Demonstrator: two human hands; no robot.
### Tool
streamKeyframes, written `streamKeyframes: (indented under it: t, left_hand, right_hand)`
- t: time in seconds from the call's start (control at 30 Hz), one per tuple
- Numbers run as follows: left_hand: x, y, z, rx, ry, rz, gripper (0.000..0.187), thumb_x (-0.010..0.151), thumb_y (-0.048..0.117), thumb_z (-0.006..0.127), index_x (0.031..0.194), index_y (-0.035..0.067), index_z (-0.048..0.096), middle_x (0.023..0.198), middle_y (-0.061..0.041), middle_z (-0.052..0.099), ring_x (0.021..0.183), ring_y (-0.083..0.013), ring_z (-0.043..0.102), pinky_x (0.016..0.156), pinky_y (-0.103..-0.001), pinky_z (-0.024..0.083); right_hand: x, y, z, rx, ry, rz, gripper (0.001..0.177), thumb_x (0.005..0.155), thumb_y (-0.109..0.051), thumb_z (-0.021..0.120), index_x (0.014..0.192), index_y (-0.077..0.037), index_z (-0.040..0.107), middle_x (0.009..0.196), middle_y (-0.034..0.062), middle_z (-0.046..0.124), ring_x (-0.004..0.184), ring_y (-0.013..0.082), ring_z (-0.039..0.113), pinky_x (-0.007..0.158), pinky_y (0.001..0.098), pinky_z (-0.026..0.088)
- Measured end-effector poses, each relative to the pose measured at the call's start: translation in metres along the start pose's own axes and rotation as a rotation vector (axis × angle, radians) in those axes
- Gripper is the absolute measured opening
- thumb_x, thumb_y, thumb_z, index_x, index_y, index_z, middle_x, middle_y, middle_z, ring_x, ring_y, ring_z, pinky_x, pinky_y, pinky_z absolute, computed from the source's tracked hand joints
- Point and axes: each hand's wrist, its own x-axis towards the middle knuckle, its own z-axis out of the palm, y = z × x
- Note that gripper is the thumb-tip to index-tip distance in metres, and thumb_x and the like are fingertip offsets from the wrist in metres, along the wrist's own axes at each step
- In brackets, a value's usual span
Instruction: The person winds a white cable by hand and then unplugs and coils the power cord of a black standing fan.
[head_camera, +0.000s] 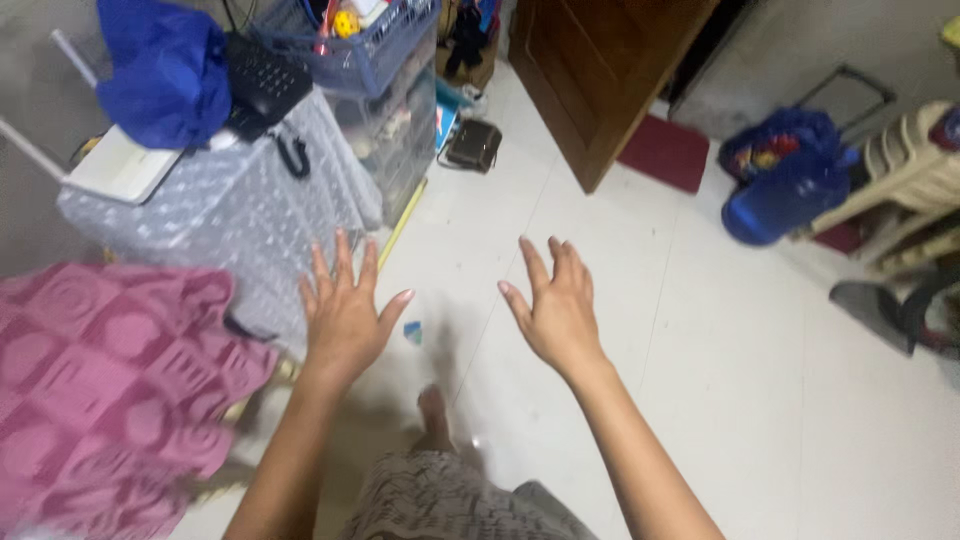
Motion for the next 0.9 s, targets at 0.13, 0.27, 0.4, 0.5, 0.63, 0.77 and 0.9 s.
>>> streamKeyframes:
  t: [0.13,0.27,0.4,0.5,0.63,0.77,0.9]
  left_hand:
    - [0.097,-0.003,0.026,0.01,-0.03,-0.079,0.089,0.091,0.064,0.057,0.159,0.013,0.032,0.168,-0.022,0.008,0.152,-0.0513,0.001,0.117,-0.069,0.006]
    - [0.196,-0.001,0.04,0.011,-0.014,-0.11,0.09,0.089,0.062,0.059,0.159,0.013,0.031,0.168,-0.023,0.009,0.152,-0.0508,0.003,0.117,-0.069,0.007]
    - [0.324,0.018,0.044,0.072,-0.031,-0.116,0.089,0.088,0.059,0.062,0.158,0.015,0.03,0.169,-0.021,0.008,0.151,-0.052,0.003,0.115,-0.07,0.009]
    - [0.399,0.024,0.065,0.059,0.088,-0.004,0.087,0.09,0.057,0.062,0.158,0.012,0.033,0.168,-0.024,0.013,0.152,-0.0525,0.009,0.116,-0.071,0.012]
    - [0.483,0.035,0.101,0.082,0.06,-0.032,0.094,0.085,0.059,0.063,0.161,0.014,0.03,0.167,-0.021,0.014,0.153,-0.0503,0.01,0.115,-0.071,0.015]
    - [0.554,0.026,0.141,0.137,0.042,-0.067,0.093,0.086,0.058,0.065,0.16,0.014,0.03,0.168,-0.022,0.012,0.151,-0.0516,0.009,0.115,-0.072,0.014]
    - [0.627,0.025,0.166,0.085,0.03,-0.236,0.091,0.088,0.058,0.068,0.157,0.012,0.029,0.167,-0.021,0.009,0.152,-0.0513,0.005,0.114,-0.072,0.012]
  right_hand:
    - [0.09,0.041,0.027,-0.052,0.006,-0.079,0.067,0.098,-0.046,0.063,0.151,-0.01,0.046,0.15,0.0342,0.039,0.144,0.0496,0.03,0.115,0.059,0.026]
    - [0.181,0.069,0.039,0.005,-0.012,-0.088,0.066,0.096,-0.045,0.062,0.15,-0.01,0.047,0.15,0.0336,0.041,0.143,0.0482,0.034,0.116,0.0565,0.029]
    - [0.294,0.091,0.035,-0.01,0.033,-0.194,0.066,0.096,-0.044,0.065,0.15,-0.01,0.047,0.148,0.0334,0.042,0.141,0.0491,0.034,0.113,0.06,0.027]
    - [0.369,0.111,0.048,0.044,0.042,-0.162,0.066,0.097,-0.042,0.065,0.151,-0.009,0.047,0.149,0.033,0.043,0.141,0.0488,0.037,0.116,0.0584,0.03]
    - [0.458,0.135,0.071,0.03,0.024,-0.242,0.068,0.093,-0.043,0.068,0.149,-0.01,0.048,0.147,0.0321,0.044,0.14,0.0497,0.036,0.113,0.0614,0.03]
    - [0.549,0.183,0.109,0.018,-0.03,-0.346,0.068,0.093,-0.042,0.069,0.148,-0.009,0.049,0.146,0.0312,0.045,0.139,0.0483,0.038,0.111,0.0607,0.032]
    - [0.648,0.227,0.137,0.037,-0.093,-0.433,0.067,0.095,-0.042,0.067,0.148,-0.006,0.049,0.141,0.0289,0.049,0.136,0.0473,0.042,0.109,0.0586,0.036]
